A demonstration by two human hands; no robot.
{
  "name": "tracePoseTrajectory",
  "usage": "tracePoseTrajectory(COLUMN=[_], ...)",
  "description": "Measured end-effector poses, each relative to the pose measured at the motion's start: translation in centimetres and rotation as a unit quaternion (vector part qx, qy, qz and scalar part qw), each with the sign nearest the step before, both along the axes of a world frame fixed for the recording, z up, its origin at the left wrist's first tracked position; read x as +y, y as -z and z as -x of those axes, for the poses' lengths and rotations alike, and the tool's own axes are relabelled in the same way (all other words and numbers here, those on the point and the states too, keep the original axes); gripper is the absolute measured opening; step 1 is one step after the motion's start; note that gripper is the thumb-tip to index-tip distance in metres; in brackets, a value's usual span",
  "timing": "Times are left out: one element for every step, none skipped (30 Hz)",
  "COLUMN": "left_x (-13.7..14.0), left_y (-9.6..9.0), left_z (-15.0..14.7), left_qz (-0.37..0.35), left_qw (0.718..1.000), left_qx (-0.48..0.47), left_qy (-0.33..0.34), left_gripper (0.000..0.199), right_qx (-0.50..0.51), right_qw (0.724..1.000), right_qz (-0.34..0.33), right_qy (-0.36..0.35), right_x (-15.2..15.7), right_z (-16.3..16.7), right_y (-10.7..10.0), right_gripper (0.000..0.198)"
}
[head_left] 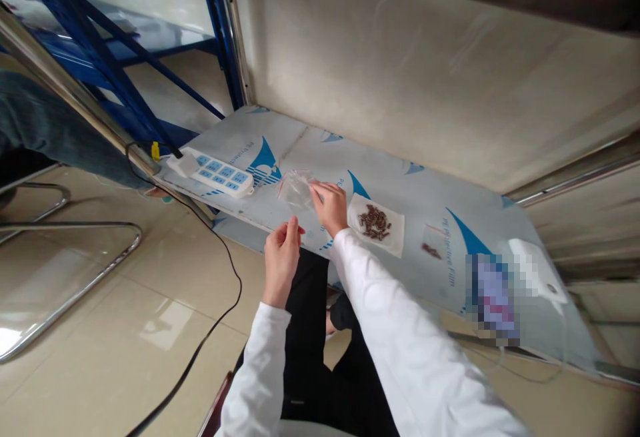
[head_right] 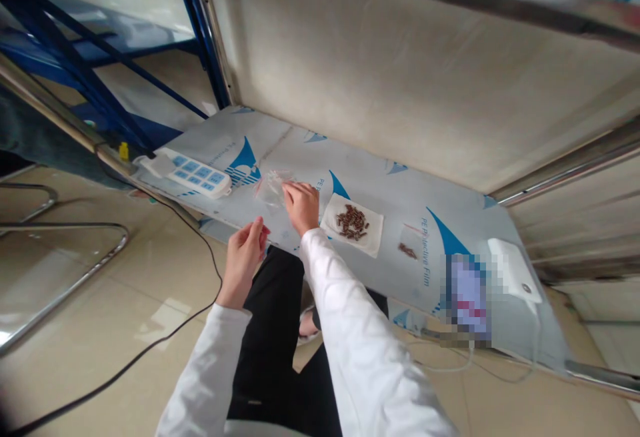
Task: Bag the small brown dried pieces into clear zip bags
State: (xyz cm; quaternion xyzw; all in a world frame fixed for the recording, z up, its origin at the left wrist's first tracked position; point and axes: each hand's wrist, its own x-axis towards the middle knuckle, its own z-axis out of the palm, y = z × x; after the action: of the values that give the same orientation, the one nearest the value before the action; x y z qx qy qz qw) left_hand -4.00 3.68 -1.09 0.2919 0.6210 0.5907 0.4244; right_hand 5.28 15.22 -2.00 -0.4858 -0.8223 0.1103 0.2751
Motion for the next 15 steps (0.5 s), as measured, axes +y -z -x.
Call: tracePoseTrajectory(left_x=[0.1,0.2,0.3,0.3,0.3,0.3,0.3,0.2,0.1,-0.1,-0.2,-0.3,-0.5,-0.6,-0.7], left_y=[-0.3,-0.6,-1.0,-1.4,-1.7,-1.9,-2.1,-2.2,-2.3,-2.3,-2.4,-2.4,-2.4,-2.5,-2.6], left_z=[-0.2,-0.4,-0.7,-1.0,-1.5,-2.0,-2.6,-3.2,-4.0,-4.7,-5.4,-6.2,-6.8,-7.4,-7.9], left_qz=[-0.005,-0.009,-0.013,-0.017,-0.019,-0.018,-0.016,-0.012,-0.004,0.006,0.016,0.024,0.030,0.032,0.030], left_qw=[1.000,0.999,0.997,0.995,0.993,0.990,0.986,0.982,0.978,0.973,0.969,0.966,0.964,0.965,0.966], left_qx=[-0.022,-0.047,-0.071,-0.095,-0.115,-0.130,-0.141,-0.147,-0.151,-0.155,-0.160,-0.164,-0.164,-0.159,-0.148], left_qy=[-0.006,-0.011,-0.011,0.002,0.024,0.052,0.083,0.115,0.144,0.170,0.189,0.200,0.206,0.208,0.210], left_gripper=[0.046,0.047,0.049,0.050,0.049,0.047,0.045,0.041,0.039,0.036,0.034,0.033,0.031,0.029,0.028], right_qx=[0.043,0.084,0.111,0.123,0.128,0.128,0.127,0.127,0.128,0.131,0.136,0.145,0.158,0.178,0.204], right_qw=[0.999,0.995,0.992,0.990,0.989,0.989,0.989,0.989,0.990,0.990,0.990,0.989,0.987,0.984,0.978], right_qz=[-0.021,-0.041,-0.056,-0.063,-0.066,-0.065,-0.064,-0.062,-0.058,-0.053,-0.046,-0.033,-0.014,0.009,0.033], right_qy=[-0.010,-0.022,-0.033,-0.041,-0.045,-0.046,-0.041,-0.033,-0.022,-0.010,0.001,0.010,0.018,0.027,0.043], right_x=[-1.2,-2.5,-4.1,-5.7,-7.2,-8.7,-10.0,-11.1,-12.0,-12.8,-13.4,-13.8,-14.2,-14.5,-14.8], right_z=[-1.0,-2.1,-3.3,-4.6,-5.9,-7.2,-8.4,-9.6,-10.6,-11.4,-12.1,-12.7,-13.1,-13.4,-13.5], right_y=[-0.4,-0.6,-0.8,-1.0,-1.0,-1.1,-1.1,-1.1,-1.1,-1.2,-1.4,-1.6,-1.9,-2.2,-2.6], right_gripper=[0.033,0.032,0.032,0.032,0.032,0.034,0.036,0.037,0.038,0.038,0.037,0.035,0.033,0.032,0.032])
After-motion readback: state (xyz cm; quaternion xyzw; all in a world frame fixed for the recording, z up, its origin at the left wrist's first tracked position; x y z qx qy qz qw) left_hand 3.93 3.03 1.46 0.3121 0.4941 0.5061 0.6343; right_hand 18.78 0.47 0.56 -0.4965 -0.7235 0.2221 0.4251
